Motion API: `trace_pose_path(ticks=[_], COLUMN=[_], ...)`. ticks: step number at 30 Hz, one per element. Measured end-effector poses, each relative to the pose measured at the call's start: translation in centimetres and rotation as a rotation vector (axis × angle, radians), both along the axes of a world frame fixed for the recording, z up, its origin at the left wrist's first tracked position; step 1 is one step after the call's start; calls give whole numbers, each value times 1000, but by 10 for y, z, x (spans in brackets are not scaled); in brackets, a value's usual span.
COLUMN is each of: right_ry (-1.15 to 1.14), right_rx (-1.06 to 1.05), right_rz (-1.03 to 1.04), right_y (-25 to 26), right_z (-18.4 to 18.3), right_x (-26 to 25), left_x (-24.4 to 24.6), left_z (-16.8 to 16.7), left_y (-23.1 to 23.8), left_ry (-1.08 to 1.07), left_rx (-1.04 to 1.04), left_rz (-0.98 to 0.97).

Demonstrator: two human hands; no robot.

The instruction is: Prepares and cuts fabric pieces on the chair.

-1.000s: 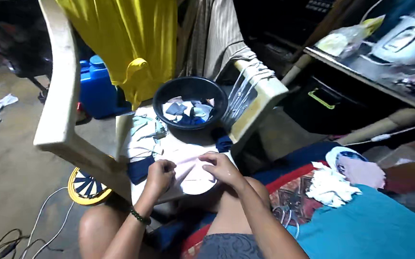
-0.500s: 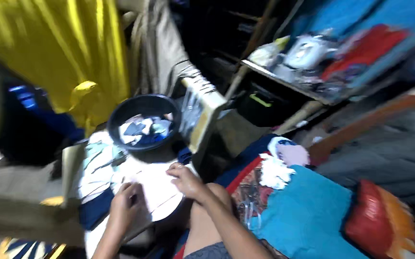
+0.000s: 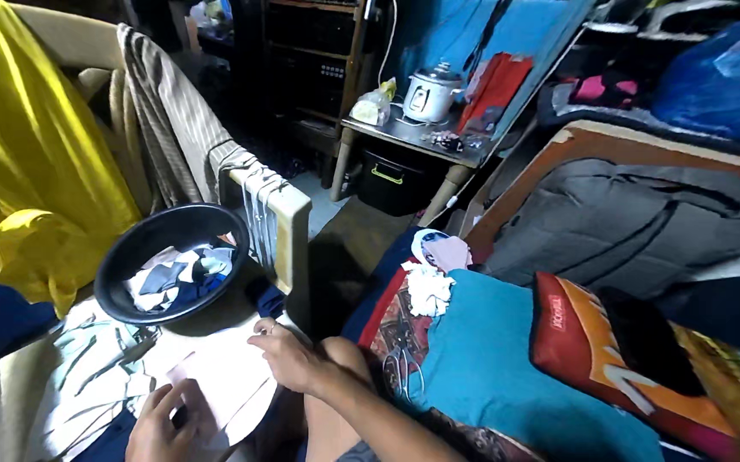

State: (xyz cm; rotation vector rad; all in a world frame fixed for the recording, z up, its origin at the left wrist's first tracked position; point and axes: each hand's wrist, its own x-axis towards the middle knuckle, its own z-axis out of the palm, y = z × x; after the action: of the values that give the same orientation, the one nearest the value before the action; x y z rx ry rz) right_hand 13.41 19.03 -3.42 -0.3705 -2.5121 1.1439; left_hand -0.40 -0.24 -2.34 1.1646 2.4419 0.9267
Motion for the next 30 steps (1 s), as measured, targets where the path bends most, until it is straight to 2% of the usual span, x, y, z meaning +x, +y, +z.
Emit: trace_pose_path(ticks=[3,5,8,11,15,17,20,25,28,30], right_ry=[320,351,239,2,-541,-662,-730,-878,-841,-736], right_rx=[107,136,101,-20,-93,-136,-235,-234,-284,-380], right_rz=[-271,-453,-693,-848,-842,-796,-747,-837,-915,-971], right_y=[5,19,41,54,63,65,51,35,41,45], right_z=[-15,-22,-38,-43,-37,-43,-46,-58,-68,-69], right_x=[27,55,105,153,196,207,204,186,186,189], left_x=[-1,-3,-10,-12,-11,-10,-9,7,15,19], left_z=[-1,-4,-8,-6,3,9,8,-2,-4,-2], left_y=[-3,-4,-8,-9,-14,-15,-17,0,8,10], left_ry=[5,8,4,19,72,92,141,123,40,42], left_rx=[-1,-10,4,13,-25,-33,22,134,58,-7], left_rz=[-28,-31,-60,-72,-33,19,13,-210,-311,-300])
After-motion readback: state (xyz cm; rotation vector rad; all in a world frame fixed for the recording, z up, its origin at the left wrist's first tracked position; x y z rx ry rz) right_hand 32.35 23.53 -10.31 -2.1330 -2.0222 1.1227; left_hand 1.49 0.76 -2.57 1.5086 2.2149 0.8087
